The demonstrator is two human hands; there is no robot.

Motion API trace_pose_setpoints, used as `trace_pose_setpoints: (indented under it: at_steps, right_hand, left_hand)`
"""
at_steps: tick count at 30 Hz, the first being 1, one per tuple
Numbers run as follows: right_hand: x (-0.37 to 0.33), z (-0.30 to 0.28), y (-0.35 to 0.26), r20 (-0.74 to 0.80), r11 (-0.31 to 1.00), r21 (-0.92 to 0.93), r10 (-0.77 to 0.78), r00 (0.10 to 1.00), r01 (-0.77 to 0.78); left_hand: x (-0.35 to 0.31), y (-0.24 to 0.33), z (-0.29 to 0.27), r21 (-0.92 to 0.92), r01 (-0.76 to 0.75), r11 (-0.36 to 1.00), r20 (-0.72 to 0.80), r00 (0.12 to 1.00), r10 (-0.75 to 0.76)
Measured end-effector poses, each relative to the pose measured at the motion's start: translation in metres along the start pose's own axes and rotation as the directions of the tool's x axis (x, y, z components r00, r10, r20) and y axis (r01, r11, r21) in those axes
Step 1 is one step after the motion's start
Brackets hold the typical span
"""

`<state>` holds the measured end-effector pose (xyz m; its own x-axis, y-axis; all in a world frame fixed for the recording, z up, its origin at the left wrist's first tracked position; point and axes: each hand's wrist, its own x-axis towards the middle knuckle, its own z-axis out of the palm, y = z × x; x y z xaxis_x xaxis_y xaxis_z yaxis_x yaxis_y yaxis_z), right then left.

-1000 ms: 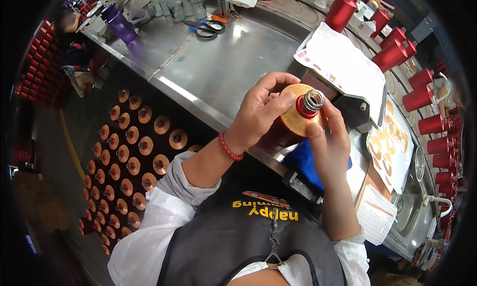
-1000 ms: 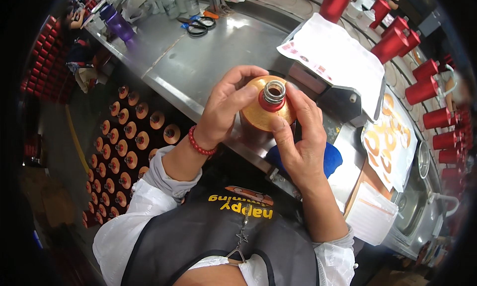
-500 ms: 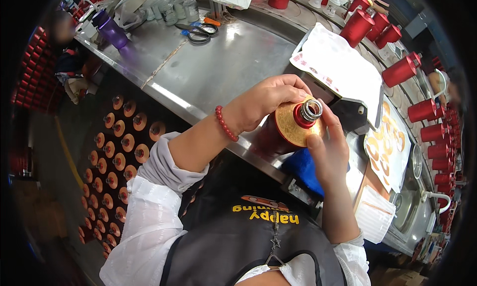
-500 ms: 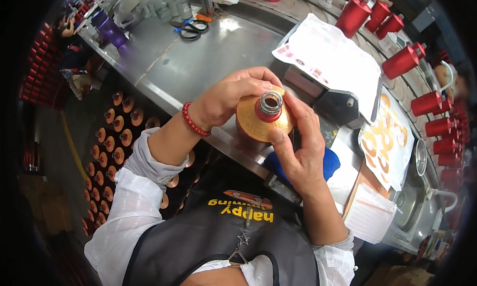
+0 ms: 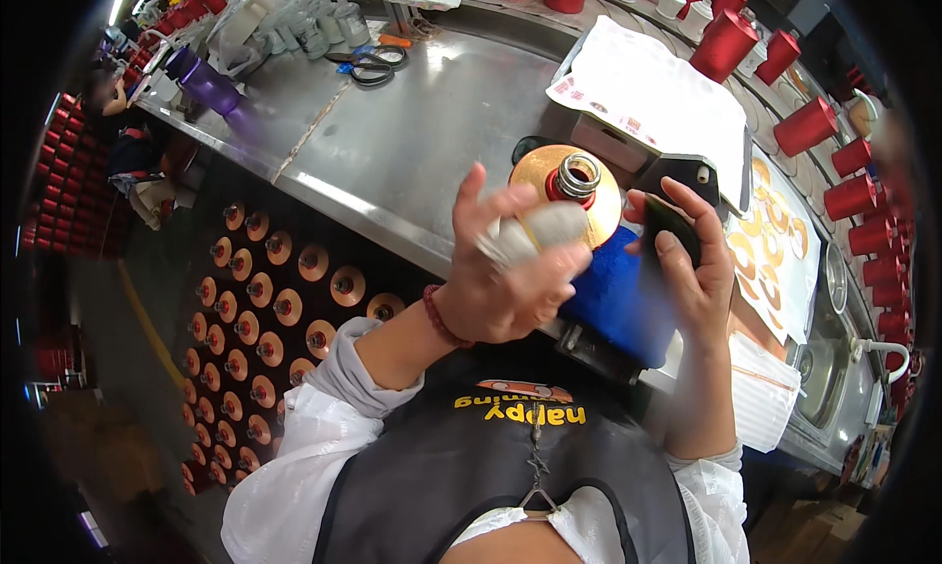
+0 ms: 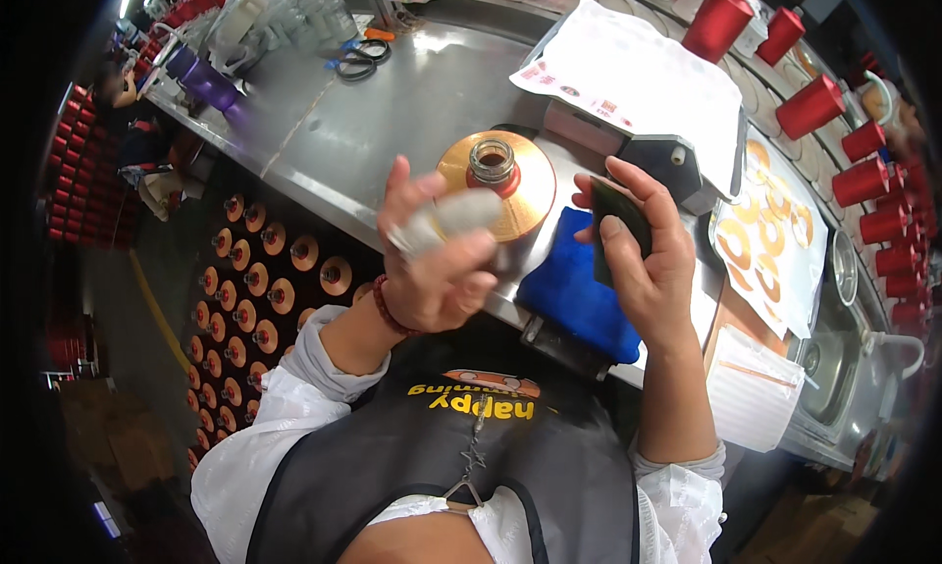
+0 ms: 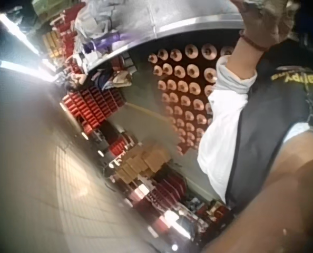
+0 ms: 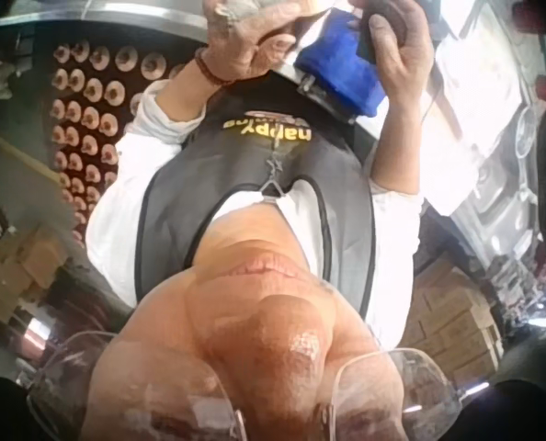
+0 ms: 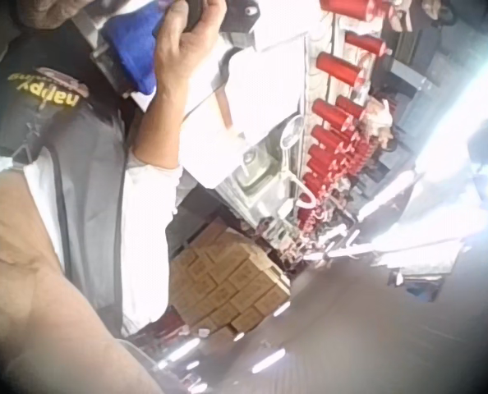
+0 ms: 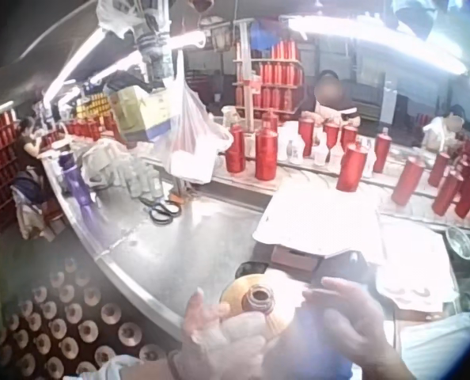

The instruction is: The person assembles red cylindrical containers by hand, placing a gold-colored cap on the top, wiping the surface with a cloth, and applying a label. The person handles each cylinder one at a time and places the finished units into a tray.

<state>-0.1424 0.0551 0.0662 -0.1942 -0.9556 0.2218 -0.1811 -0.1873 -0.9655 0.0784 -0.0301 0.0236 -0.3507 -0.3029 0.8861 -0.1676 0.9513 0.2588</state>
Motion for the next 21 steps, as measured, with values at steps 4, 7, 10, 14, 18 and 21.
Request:
trace_pose_setpoints:
  at_steps: [4, 7, 10, 14, 18, 21]
  right_hand:
    - [0.007, 0.004, -0.002, 0.143, 0.875, -0.357, -0.294, 0.945, 0.326]
    - [0.006, 0.016, 0.006, 0.182, 0.768, -0.449, -0.422, 0.888, 0.457]
    - [0.003, 0.022, 0.025, 0.169, 0.708, -0.494, -0.491, 0.854, 0.505]
    - [0.002, 0.022, 0.022, 0.185, 0.684, -0.528, -0.486, 0.854, 0.504]
    - [0.003, 0.023, 0.022, 0.175, 0.68, -0.522, -0.505, 0.845, 0.515]
    - [0.003, 0.025, 0.031, 0.131, 0.75, -0.436, -0.495, 0.859, 0.498]
  left_hand:
    - [0.011, 0.001, 0.008, -0.483, 0.395, 0.782, 0.055, 0.904, -0.423]
    - [0.015, 0.006, 0.017, -0.589, 0.507, 0.63, 0.138, 0.831, -0.539]
    - [0.019, 0.007, 0.018, -0.547, 0.51, 0.664, 0.134, 0.836, -0.532]
    - [0.02, 0.008, 0.02, -0.506, 0.518, 0.69, 0.106, 0.831, -0.546]
    - [0.019, 0.008, 0.021, -0.522, 0.533, 0.666, 0.102, 0.814, -0.571]
    - [0.022, 0.007, 0.019, -0.554, 0.537, 0.636, 0.122, 0.808, -0.576]
